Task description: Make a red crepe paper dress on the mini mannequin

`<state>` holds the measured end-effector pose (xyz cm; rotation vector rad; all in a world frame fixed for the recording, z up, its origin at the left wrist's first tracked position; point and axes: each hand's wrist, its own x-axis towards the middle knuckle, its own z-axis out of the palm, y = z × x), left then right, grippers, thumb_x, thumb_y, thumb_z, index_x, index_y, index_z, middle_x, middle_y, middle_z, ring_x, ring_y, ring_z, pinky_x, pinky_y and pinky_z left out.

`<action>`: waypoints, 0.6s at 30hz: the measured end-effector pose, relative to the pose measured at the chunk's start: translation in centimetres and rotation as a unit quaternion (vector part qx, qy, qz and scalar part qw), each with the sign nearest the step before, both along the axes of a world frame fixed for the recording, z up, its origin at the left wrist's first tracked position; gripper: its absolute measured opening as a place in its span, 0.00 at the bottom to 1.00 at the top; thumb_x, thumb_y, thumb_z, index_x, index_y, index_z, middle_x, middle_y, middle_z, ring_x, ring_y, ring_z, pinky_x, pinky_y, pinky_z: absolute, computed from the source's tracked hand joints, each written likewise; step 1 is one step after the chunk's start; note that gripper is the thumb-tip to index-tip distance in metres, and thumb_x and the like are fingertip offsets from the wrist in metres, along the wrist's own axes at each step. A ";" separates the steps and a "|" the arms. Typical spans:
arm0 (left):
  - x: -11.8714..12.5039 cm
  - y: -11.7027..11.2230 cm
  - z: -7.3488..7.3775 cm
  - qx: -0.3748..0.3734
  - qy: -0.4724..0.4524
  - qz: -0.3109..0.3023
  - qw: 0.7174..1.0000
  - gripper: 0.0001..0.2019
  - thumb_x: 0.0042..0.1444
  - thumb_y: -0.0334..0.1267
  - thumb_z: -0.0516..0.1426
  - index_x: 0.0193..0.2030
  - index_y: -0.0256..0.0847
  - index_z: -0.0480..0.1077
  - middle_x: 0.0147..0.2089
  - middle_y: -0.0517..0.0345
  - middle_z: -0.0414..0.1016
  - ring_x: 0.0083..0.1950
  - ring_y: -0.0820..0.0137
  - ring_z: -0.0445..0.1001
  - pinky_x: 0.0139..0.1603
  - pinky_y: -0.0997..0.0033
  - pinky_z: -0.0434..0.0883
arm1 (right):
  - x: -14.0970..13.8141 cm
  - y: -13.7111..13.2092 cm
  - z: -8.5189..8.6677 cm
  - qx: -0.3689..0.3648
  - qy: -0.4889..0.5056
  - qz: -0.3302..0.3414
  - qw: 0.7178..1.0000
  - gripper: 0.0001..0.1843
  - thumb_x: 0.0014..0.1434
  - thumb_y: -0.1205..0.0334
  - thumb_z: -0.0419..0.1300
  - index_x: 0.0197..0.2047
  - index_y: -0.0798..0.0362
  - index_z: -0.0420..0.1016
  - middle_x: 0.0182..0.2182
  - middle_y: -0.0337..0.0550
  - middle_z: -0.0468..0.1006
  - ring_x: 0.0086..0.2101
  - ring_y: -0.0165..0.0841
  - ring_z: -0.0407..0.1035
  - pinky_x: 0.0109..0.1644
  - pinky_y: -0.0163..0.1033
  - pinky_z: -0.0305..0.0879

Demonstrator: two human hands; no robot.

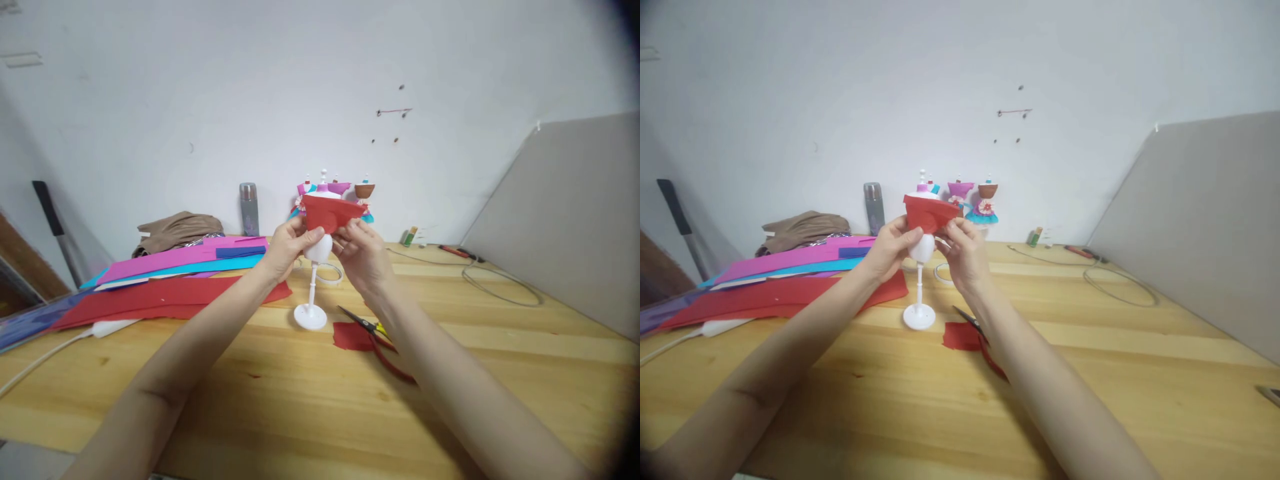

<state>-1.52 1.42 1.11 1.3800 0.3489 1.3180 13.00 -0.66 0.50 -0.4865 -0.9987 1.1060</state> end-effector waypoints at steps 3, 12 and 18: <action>0.0 0.2 -0.2 0.047 0.018 0.031 0.998 0.23 0.42 0.47 0.72 0.40 0.37 0.75 0.39 0.55 0.80 0.37 0.70 0.75 0.38 0.72 0.71 | -0.4 -0.1 -0.2 0.007 -0.007 -0.006 1.000 0.12 0.44 0.55 0.71 0.32 0.47 0.76 0.32 0.36 0.81 0.34 0.32 0.73 0.41 0.38 0.70; 0.0 0.7 -0.7 0.108 0.069 0.109 0.986 0.19 0.46 0.49 0.69 0.34 0.37 0.71 0.33 0.58 0.74 0.34 0.72 0.71 0.37 0.72 0.70 | -0.9 0.0 -0.6 0.031 -0.007 -0.002 0.999 0.13 0.42 0.55 0.74 0.31 0.48 0.79 0.32 0.37 0.81 0.35 0.32 0.73 0.43 0.41 0.70; 0.3 0.7 -1.1 0.130 0.138 0.182 0.965 0.16 0.48 0.46 0.68 0.33 0.37 0.71 0.31 0.57 0.74 0.35 0.69 0.72 0.36 0.72 0.70 | -1.2 0.4 -1.2 0.020 -0.014 -0.036 0.999 0.13 0.43 0.56 0.73 0.33 0.49 0.80 0.32 0.39 0.81 0.35 0.34 0.74 0.42 0.42 0.70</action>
